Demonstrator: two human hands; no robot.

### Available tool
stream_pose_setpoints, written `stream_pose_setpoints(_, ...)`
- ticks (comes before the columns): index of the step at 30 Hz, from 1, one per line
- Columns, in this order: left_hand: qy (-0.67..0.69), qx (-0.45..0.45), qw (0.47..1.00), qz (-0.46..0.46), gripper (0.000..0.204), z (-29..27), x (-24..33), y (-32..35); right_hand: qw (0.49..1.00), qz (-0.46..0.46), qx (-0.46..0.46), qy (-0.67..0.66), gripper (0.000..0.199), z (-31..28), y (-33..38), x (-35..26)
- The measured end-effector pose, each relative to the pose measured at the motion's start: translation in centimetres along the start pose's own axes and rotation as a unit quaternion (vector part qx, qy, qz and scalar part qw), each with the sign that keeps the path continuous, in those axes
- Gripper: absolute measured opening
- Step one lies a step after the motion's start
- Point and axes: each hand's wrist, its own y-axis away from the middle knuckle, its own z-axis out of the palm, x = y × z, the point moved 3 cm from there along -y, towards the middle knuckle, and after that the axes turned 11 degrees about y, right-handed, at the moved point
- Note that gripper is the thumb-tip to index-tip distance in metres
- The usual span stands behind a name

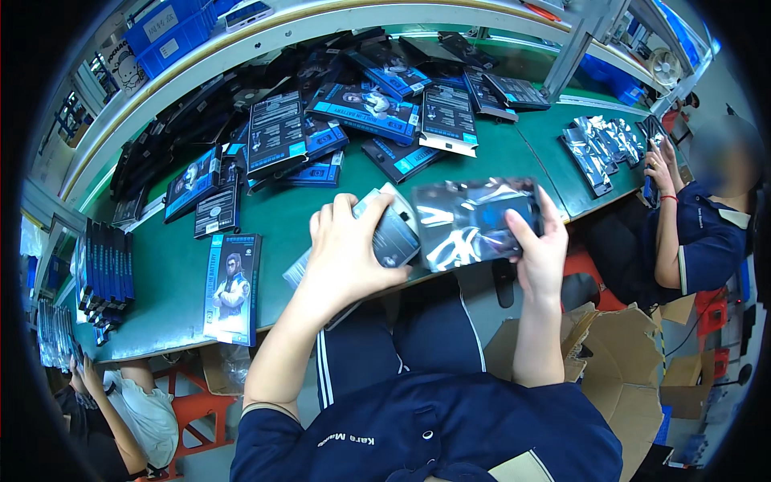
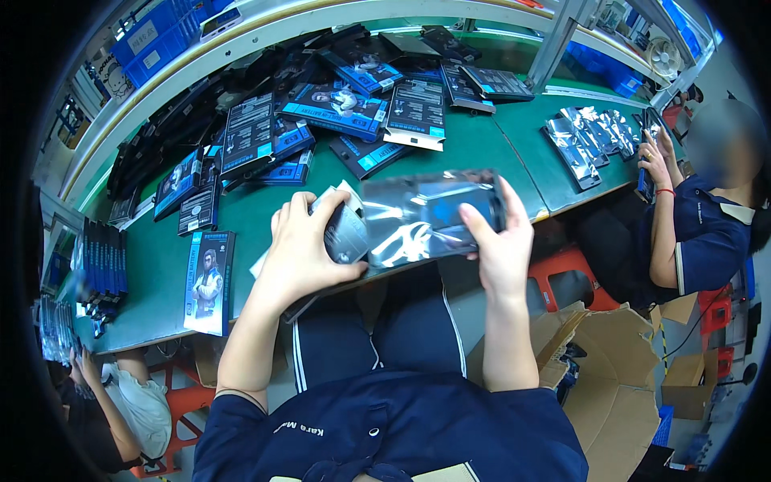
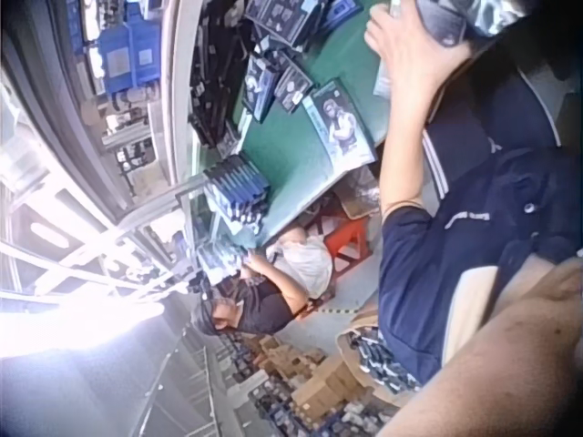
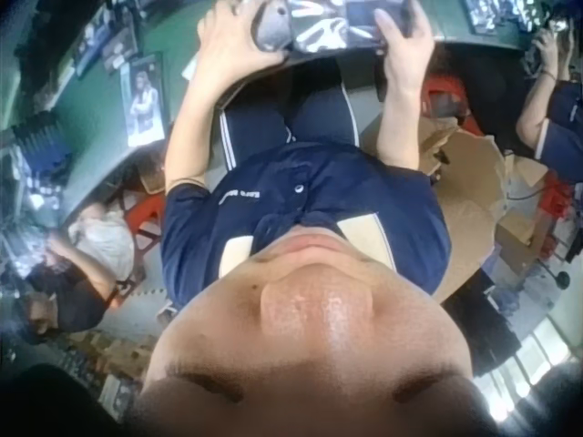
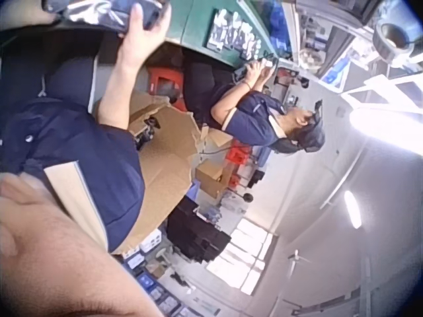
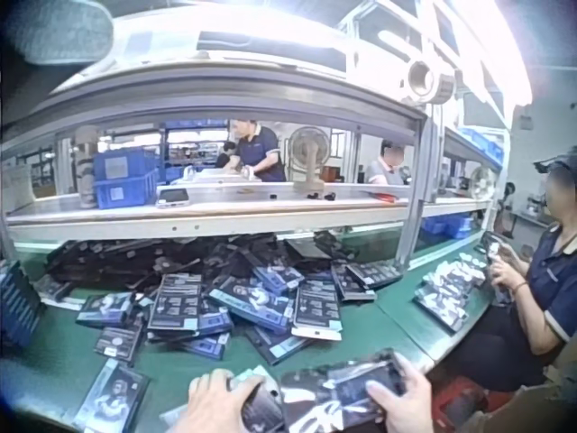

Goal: The recorder is picking up packaged items from a large box and placing them onto an assembly line conveyor for further processing or sorting.

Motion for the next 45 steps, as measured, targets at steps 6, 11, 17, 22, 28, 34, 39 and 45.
stream_pose_setpoints(6, 0.236, 0.188, 0.933, 0.197, 0.107, -3.9, 2.1, 1.9, 0.968, 0.159, -0.156, -0.115, 0.042, 3.5, -0.9, -0.7)
stream_pose_setpoints(11, 0.317, 0.193, 0.872, 0.319, 0.098, -4.2, 1.0, 2.7, 0.96, 0.148, -0.16, -0.178, 0.04, 4.3, 0.8, 0.0)
stream_pose_setpoints(17, 0.266, 0.183, 0.904, 0.279, 0.126, -4.7, 1.5, 2.7, 0.977, -0.202, -0.044, -0.047, 0.062, 3.5, 1.2, -8.0)
stream_pose_setpoints(22, 0.189, 0.143, 0.927, 0.292, 0.13, -4.7, 2.0, 2.4, 0.952, -0.231, -0.183, 0.08, 0.07, 1.9, -0.2, -12.2)
stream_pose_setpoints(28, 0.164, 0.248, 0.925, 0.238, 0.133, -3.1, 2.9, 2.3, 0.841, -0.367, -0.264, 0.296, 0.06, 8.9, 3.7, -11.9)
stream_pose_setpoints(34, 0.398, 0.359, 0.838, 0.103, 0.118, -0.4, 1.2, 2.3, 0.825, -0.481, -0.202, 0.216, 0.012, 9.4, 3.6, -11.6)
stream_pose_setpoints(39, 0.449, 0.359, 0.806, 0.141, 0.061, -0.5, -0.3, 3.0, 0.898, 0.064, -0.336, -0.276, 0.046, 12.6, 2.8, -6.5)
stream_pose_setpoints(45, 0.659, 0.326, 0.674, 0.068, 0.042, -3.1, 0.0, 1.7, 0.904, -0.403, -0.137, -0.036, 0.018, 14.2, 3.1, -5.1)
